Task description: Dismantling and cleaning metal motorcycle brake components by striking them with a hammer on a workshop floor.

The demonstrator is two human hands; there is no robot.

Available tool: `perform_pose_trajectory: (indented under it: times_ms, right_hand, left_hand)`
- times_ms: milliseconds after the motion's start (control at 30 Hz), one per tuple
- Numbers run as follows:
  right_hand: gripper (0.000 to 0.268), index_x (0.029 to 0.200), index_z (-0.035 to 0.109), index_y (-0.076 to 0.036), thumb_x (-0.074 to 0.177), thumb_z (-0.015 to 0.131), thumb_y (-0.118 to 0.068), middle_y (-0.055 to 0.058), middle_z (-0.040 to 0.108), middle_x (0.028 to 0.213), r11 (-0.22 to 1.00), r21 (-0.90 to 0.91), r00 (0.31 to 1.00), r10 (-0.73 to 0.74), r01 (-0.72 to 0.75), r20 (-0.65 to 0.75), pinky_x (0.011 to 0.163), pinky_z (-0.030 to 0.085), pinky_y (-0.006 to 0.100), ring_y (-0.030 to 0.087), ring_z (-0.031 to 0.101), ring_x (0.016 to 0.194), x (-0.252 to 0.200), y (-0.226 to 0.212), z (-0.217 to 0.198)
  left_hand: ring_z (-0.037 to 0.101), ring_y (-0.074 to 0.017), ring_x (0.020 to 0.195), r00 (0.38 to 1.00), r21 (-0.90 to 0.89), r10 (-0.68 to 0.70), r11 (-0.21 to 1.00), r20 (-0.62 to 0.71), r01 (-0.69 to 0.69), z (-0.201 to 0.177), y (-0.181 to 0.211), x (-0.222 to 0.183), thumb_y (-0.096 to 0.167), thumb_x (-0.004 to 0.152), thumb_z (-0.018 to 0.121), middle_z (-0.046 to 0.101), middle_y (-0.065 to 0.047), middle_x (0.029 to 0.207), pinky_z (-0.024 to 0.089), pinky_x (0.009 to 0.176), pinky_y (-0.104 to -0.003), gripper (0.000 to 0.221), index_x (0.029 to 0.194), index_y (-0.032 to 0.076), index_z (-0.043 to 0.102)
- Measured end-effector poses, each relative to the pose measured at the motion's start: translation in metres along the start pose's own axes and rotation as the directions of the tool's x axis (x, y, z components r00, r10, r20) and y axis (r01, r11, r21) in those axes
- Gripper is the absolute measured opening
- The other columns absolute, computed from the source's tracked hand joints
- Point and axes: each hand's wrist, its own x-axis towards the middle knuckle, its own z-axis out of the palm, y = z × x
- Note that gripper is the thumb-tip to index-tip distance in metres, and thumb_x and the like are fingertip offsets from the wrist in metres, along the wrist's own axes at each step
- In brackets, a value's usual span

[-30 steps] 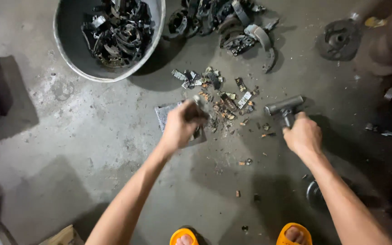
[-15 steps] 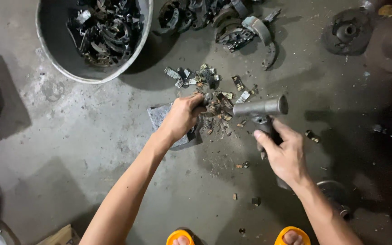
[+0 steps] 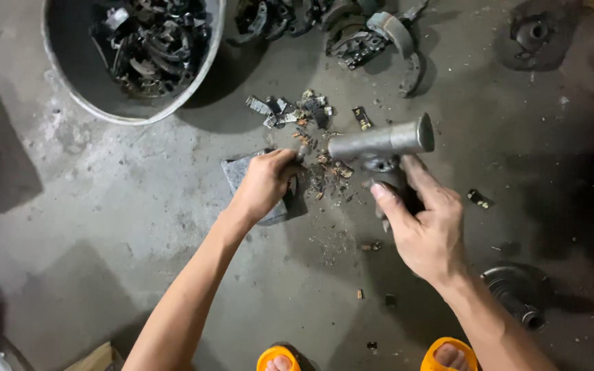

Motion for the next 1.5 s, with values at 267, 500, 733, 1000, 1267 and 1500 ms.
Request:
perform_pose_trajectory:
  times_ms: [267,500,733,1000,1267,1500]
  right_hand:
    - [0.028,0.121,0.068,0.005,0.093,0.068,-0.001,0.013,0.064,0.056,0.998,0.062,1.000,0.013,-0.013,0.011,0.036,0.051,0.031,0.018,0.062,0.043,-0.006,0.008,0.012]
    - [0.025,0.119,0.069,0.005,0.094,0.066,0.000,0.015,0.064,0.062,0.996,0.090,1.000,0.020,-0.021,0.017,0.039,0.056,0.030,0.017,0.063,0.050,-0.008,0.013,0.005]
    - [0.025,0.119,0.069,0.005,0.094,0.066,0.000,0.014,0.062,0.056,0.997,0.076,1.000,0.016,-0.017,0.009,0.035,0.052,0.030,0.017,0.060,0.044,-0.007,0.007,0.005]
    - [0.027,0.121,0.069,0.005,0.094,0.068,0.000,0.014,0.062,0.058,1.000,-0.008,1.000,0.021,-0.021,0.001,0.037,0.048,0.033,0.018,0.059,0.045,0.001,-0.002,-0.001]
    - [0.034,0.122,0.070,0.010,0.089,0.074,0.001,0.030,0.071,0.080,0.971,-0.209,0.990,-0.095,0.116,0.107,0.051,0.050,0.048,0.040,0.072,0.070,0.031,0.003,-0.003]
    - [0.028,0.119,0.075,0.003,0.092,0.074,-0.001,0.020,0.071,0.074,0.982,-0.181,0.987,-0.034,0.063,0.158,0.046,0.051,0.036,0.024,0.063,0.055,0.034,0.044,0.017]
  left_hand:
    - [0.071,-0.0433,0.094,0.998,-0.110,0.049,0.993,-0.029,-0.052,0.004,0.006,0.012,-0.001,0.087,0.064,0.072,-0.017,0.093,0.057,0.082,-0.049,0.020,0.105,0.009,0.067]
    - [0.070,-0.0464,0.093,0.998,-0.086,0.032,0.996,0.054,-0.028,0.002,0.012,0.014,-0.005,0.086,0.060,0.070,-0.020,0.092,0.057,0.083,-0.051,0.028,0.112,0.006,0.067]
    - [0.071,-0.0451,0.088,0.997,-0.067,0.044,0.997,0.056,-0.040,-0.003,0.017,0.014,-0.001,0.090,0.062,0.069,-0.018,0.089,0.058,0.079,-0.048,0.020,0.108,0.006,0.066]
    - [0.069,-0.0471,0.089,0.994,-0.038,0.063,0.998,0.091,-0.060,0.008,0.010,0.023,-0.004,0.086,0.055,0.067,-0.019,0.090,0.058,0.079,-0.050,0.025,0.107,0.006,0.063]
    - [0.070,-0.0450,0.090,0.993,-0.023,0.035,0.999,0.110,-0.032,0.011,0.007,0.023,-0.002,0.081,0.058,0.067,-0.018,0.092,0.058,0.080,-0.050,0.025,0.103,0.007,0.062]
    - [0.068,-0.0490,0.087,0.991,-0.026,0.066,0.998,0.113,-0.063,0.003,0.015,0.019,-0.007,0.078,0.053,0.066,-0.021,0.088,0.056,0.077,-0.054,0.030,0.104,0.004,0.062]
